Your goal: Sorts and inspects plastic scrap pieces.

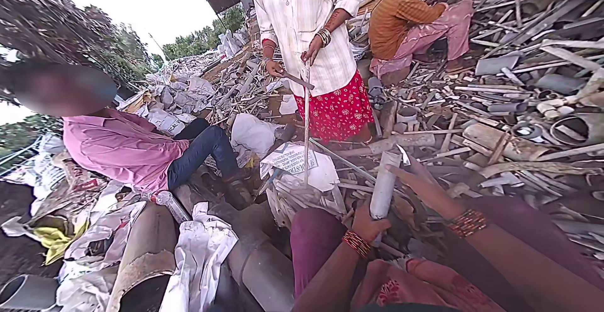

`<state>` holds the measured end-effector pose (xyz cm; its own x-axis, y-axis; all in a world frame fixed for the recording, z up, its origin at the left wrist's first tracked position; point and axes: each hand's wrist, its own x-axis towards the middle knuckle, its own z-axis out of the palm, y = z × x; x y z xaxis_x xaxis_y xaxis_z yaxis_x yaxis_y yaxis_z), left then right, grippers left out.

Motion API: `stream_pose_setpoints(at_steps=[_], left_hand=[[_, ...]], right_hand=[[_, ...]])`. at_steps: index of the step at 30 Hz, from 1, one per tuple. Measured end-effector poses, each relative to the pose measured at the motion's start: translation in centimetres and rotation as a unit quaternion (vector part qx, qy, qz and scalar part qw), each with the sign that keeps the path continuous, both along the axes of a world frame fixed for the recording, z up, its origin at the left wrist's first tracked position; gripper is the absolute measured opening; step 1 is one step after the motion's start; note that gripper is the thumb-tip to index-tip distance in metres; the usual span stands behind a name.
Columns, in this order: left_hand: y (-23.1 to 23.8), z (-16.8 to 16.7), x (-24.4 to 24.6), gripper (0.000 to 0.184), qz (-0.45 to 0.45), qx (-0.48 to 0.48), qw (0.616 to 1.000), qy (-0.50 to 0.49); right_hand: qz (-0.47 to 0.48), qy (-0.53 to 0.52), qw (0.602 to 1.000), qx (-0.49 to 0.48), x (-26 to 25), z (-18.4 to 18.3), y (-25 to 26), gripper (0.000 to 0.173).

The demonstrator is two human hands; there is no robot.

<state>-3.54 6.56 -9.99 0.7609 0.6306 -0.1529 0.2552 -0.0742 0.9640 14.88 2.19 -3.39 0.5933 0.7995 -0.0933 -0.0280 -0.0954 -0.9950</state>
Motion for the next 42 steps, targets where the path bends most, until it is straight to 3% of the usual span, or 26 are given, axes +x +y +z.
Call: stream_pose_setpoints(at_steps=[42], left_hand=[[0.15,-0.39,0.02,0.071,0.005,-0.014,1.000,0.007]], right_hand=[[-0.003,-0.005,1.000,-0.012,0.04,-0.06,0.19,0.075]])
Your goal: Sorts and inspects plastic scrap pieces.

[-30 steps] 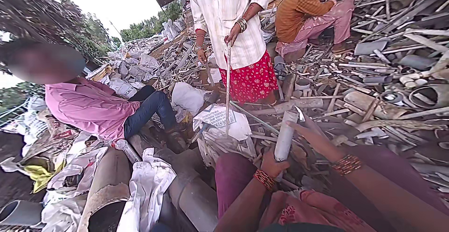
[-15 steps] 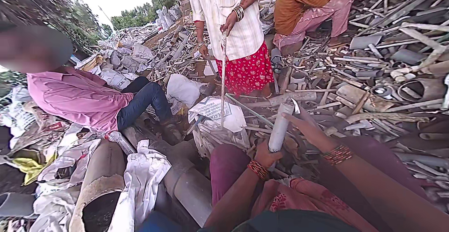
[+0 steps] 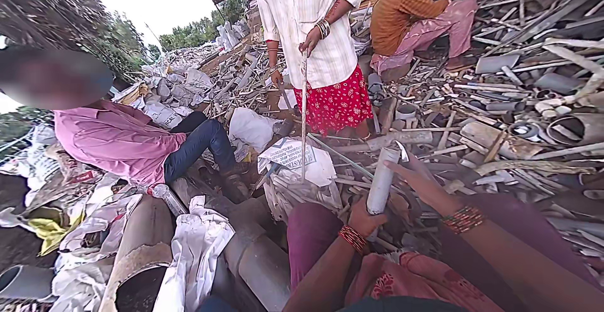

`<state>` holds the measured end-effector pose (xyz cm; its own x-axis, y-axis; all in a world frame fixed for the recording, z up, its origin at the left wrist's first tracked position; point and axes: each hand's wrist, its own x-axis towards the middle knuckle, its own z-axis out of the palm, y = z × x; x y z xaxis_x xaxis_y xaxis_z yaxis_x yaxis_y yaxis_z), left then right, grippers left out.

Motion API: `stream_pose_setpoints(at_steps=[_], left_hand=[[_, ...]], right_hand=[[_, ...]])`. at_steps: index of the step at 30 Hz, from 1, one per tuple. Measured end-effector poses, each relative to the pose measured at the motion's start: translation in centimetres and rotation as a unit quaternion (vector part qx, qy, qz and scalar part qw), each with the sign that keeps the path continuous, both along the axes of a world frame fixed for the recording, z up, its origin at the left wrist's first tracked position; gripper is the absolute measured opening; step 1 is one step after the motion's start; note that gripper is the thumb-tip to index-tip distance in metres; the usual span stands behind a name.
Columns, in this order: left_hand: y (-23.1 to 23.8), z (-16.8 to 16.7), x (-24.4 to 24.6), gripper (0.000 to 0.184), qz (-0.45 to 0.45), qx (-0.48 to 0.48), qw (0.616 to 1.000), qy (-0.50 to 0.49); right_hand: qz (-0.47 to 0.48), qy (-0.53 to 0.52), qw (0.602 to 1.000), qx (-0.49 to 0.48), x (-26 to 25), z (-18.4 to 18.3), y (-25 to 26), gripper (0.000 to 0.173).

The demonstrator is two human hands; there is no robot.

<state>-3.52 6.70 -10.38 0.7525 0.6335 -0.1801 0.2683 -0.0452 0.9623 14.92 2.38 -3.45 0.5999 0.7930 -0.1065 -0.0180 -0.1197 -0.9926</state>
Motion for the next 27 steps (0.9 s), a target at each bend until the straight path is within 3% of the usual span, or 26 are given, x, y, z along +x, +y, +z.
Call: stream_pose_setpoints(at_steps=[6,23,27], left_hand=[[-0.2,0.6,0.0,0.067,-0.003,0.022,1.000,0.022],[-0.3,0.5,-0.1,0.070,0.001,0.009,1.000,0.015],[0.3,-0.7,0.2,0.078,0.005,0.000,1.000,0.011]], right_hand=[[0.002,0.011,1.000,0.022,-0.3,0.6,-0.4,0.067],[0.002,0.016,1.000,0.000,-0.4,0.5,-0.4,0.075],[0.002,0.008,1.000,0.009,0.0,0.1,0.0,0.077]])
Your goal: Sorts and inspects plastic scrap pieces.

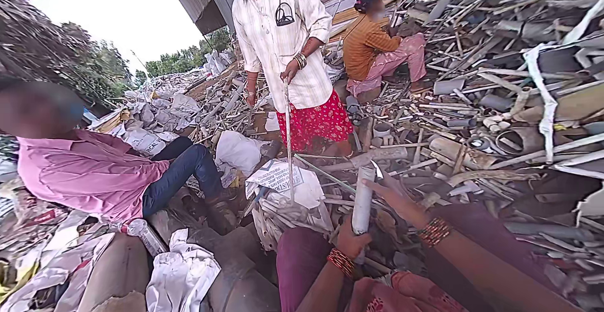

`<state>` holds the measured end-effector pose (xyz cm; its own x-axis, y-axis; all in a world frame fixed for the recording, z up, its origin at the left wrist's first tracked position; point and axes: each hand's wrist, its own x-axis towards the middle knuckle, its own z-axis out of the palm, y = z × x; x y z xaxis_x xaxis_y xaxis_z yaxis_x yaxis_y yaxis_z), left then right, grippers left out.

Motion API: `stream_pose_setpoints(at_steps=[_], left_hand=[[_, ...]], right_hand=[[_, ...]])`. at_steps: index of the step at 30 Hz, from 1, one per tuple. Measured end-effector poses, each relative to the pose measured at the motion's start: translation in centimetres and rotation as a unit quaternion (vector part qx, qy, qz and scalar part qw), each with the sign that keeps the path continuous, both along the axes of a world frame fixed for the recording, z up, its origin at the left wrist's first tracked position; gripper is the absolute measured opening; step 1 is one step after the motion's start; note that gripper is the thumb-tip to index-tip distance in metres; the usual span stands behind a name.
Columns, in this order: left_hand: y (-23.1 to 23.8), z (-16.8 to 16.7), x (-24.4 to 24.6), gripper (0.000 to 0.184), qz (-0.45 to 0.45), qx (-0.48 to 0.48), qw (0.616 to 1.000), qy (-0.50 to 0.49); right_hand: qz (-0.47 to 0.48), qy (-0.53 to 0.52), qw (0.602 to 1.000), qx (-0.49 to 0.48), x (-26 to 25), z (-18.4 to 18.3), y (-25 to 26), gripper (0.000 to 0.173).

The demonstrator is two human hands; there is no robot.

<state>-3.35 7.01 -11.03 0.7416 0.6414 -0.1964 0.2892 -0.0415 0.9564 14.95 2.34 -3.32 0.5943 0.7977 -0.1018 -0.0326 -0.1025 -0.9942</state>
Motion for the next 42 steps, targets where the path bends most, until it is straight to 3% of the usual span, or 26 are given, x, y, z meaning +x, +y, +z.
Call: stream_pose_setpoints(at_steps=[42], left_hand=[[0.00,-0.52,-0.03,0.079,0.008,-0.007,1.000,0.005]], right_hand=[[-0.001,0.011,1.000,0.001,0.05,-0.44,0.01,0.074]])
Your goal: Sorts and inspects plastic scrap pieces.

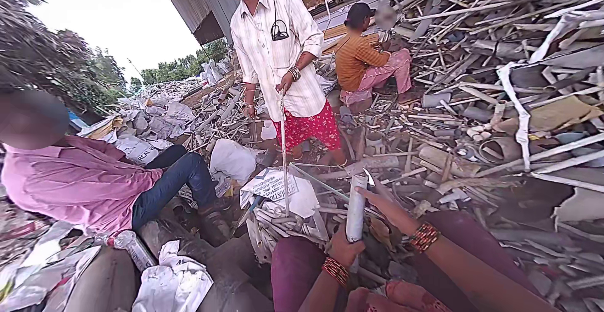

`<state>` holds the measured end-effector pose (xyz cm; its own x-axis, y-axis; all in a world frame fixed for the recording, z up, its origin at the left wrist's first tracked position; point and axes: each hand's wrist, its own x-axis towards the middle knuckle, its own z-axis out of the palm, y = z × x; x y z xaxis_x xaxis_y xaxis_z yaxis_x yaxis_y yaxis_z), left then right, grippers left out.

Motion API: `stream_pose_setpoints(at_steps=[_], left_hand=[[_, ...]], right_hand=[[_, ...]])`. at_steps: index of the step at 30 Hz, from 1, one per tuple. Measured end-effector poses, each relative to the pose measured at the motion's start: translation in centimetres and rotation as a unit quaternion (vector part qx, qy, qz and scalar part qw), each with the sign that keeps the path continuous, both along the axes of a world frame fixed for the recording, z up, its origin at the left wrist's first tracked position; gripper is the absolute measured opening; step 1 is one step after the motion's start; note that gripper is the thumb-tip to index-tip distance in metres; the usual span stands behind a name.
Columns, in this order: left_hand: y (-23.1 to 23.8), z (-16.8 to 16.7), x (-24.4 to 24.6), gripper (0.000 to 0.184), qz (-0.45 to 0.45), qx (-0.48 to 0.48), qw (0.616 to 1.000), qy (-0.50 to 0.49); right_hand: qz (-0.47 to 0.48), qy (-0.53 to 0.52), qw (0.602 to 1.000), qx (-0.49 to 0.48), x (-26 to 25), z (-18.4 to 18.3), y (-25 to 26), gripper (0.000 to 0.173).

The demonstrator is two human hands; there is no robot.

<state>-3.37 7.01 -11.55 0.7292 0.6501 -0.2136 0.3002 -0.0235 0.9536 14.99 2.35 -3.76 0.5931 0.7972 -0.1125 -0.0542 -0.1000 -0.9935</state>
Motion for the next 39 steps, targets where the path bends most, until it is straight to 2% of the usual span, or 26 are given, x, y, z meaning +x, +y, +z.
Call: stream_pose_setpoints(at_steps=[9,19,27,39], left_hand=[[-0.2,1.3,-0.2,0.069,0.000,0.010,1.000,-0.016],[-0.4,1.8,-0.2,0.069,-0.010,-0.009,1.000,-0.001],[-0.2,1.2,-0.2,0.068,-0.012,0.013,1.000,-0.002],[-0.4,1.4,0.0,0.067,-0.017,-0.008,1.000,0.000]], right_hand=[[-0.002,-0.014,1.000,0.002,-0.3,0.4,0.3,0.076],[-0.007,-0.003,1.000,0.003,-0.5,0.6,0.2,0.071],[-0.005,-0.011,1.000,-0.007,-0.1,-0.3,0.6,0.073],[-0.002,-0.013,1.000,-0.013,-0.2,0.0,0.1,0.075]])
